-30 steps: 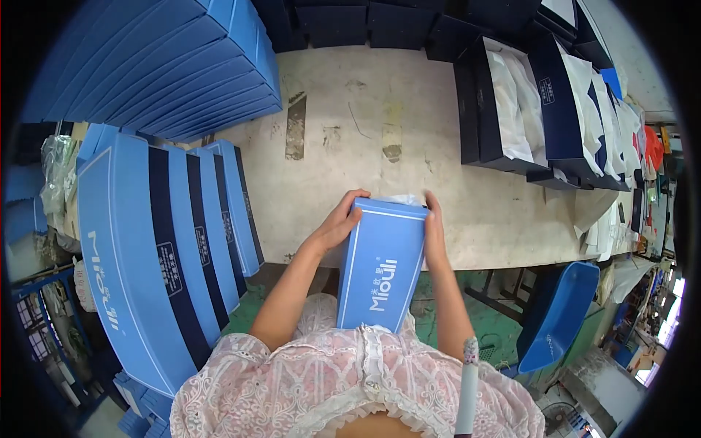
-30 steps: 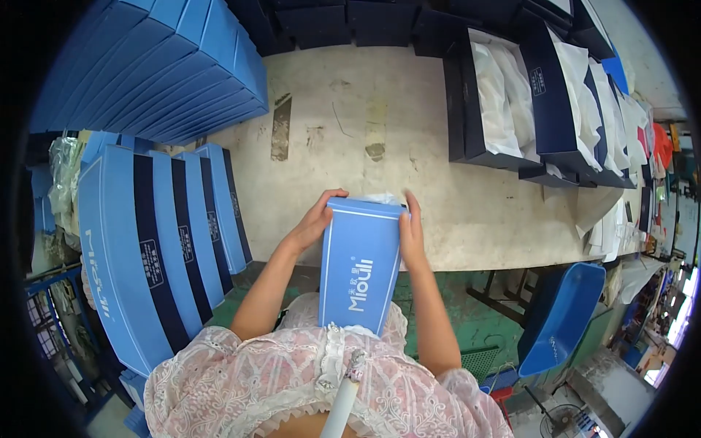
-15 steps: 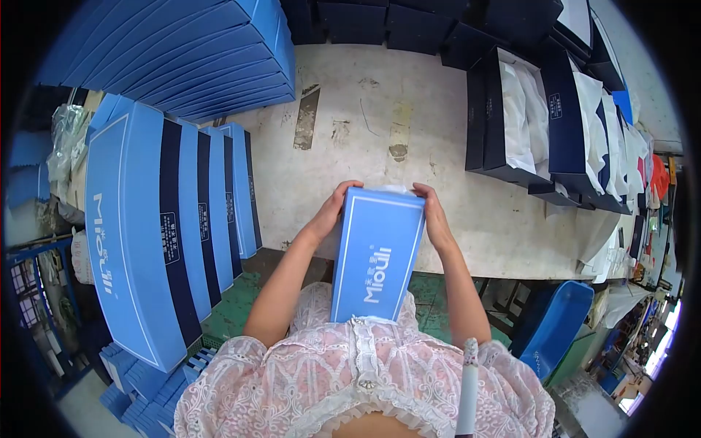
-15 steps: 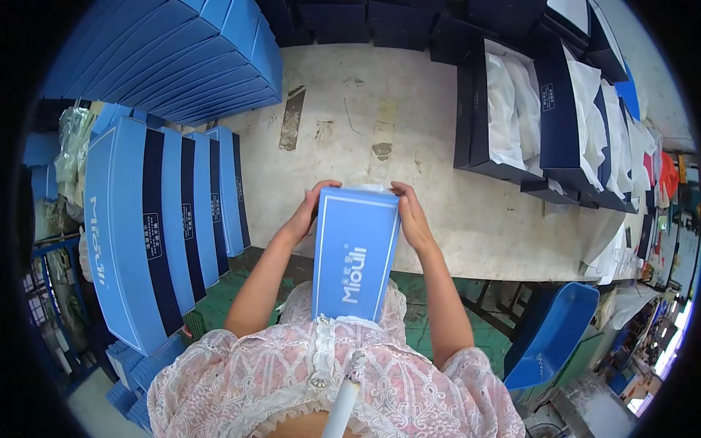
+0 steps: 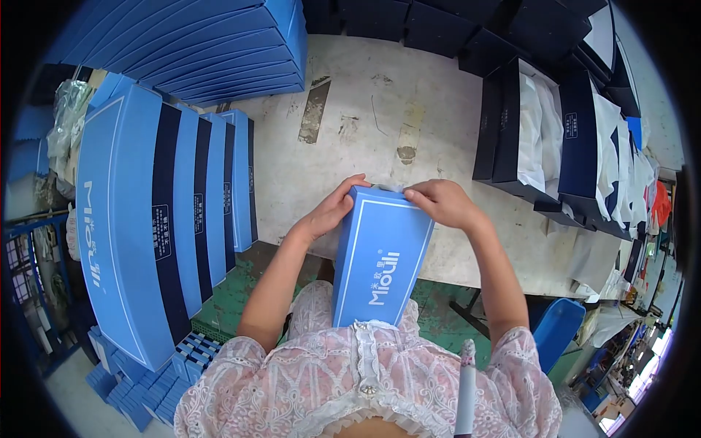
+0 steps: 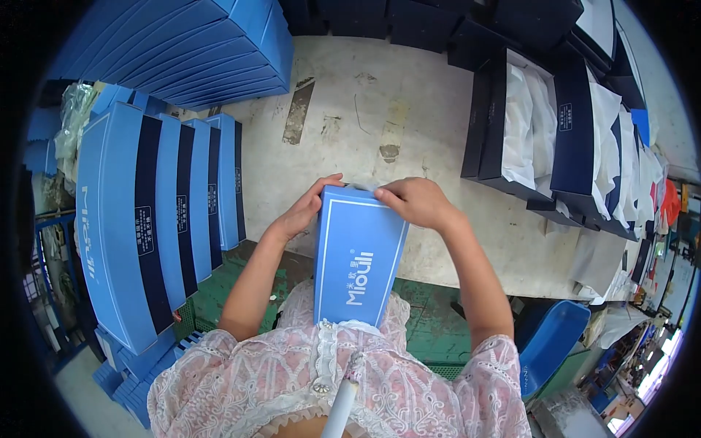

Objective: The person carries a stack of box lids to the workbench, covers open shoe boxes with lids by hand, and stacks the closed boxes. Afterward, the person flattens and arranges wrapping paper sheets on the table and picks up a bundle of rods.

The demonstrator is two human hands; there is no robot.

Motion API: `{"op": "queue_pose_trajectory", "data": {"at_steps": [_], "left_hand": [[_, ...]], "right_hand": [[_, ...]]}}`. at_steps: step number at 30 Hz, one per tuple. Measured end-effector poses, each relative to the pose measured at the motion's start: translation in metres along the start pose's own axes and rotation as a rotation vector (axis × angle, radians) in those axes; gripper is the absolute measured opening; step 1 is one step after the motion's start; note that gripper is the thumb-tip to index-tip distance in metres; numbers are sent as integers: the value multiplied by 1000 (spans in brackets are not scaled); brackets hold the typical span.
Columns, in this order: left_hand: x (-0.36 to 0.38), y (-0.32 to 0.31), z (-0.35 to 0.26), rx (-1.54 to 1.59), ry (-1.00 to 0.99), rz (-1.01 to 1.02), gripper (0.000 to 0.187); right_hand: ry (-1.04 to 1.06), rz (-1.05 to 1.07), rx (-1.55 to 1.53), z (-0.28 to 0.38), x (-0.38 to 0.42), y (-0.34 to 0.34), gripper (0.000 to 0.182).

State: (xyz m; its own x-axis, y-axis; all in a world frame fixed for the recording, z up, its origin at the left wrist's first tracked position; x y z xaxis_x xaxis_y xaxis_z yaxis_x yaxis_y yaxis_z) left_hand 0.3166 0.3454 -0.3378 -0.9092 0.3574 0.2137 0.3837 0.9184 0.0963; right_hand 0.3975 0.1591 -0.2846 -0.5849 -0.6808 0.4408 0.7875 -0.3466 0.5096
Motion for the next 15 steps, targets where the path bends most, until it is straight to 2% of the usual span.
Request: {"op": "queue_pose_trajectory", "data": {"at_steps": [2, 5, 8, 11, 14, 15], "left_hand": [[1, -3, -2, -15, 3, 27, 87], [2, -4, -2, -41, -2, 5, 93], [5, -5, 2, -3, -27, -23, 87], [8, -10, -3, 21, 11, -103, 78], [10, -11, 6, 145, 90, -162, 69], [10, -10, 7, 127, 97, -166, 68]], "right_hand": [[-179, 175, -19, -8, -10, -3, 65], [-240, 308, 4, 8, -20, -10, 81], [-327, 532, -1, 11, -36, -25, 85], [-409, 576, 32, 14, -51, -33, 86], [-448, 476, 80, 25, -46, -24, 81], [-398, 330, 54, 25, -43, -20, 77]]}}
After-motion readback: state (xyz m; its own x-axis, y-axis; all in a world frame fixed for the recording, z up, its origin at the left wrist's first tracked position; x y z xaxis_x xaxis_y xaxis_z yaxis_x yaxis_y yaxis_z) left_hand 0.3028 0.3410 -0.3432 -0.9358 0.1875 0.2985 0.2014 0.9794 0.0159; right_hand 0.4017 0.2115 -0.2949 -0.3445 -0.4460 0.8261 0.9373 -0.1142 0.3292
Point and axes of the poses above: each hand's wrist, its own x-axis away from the middle knuckle, its own y-axis out of the back of the hand, z = x × y, the point moved 5 cm from there along -x, towards the middle knuckle, and after that the axes turned 10 degrees about -x, right-handed, at the moved point
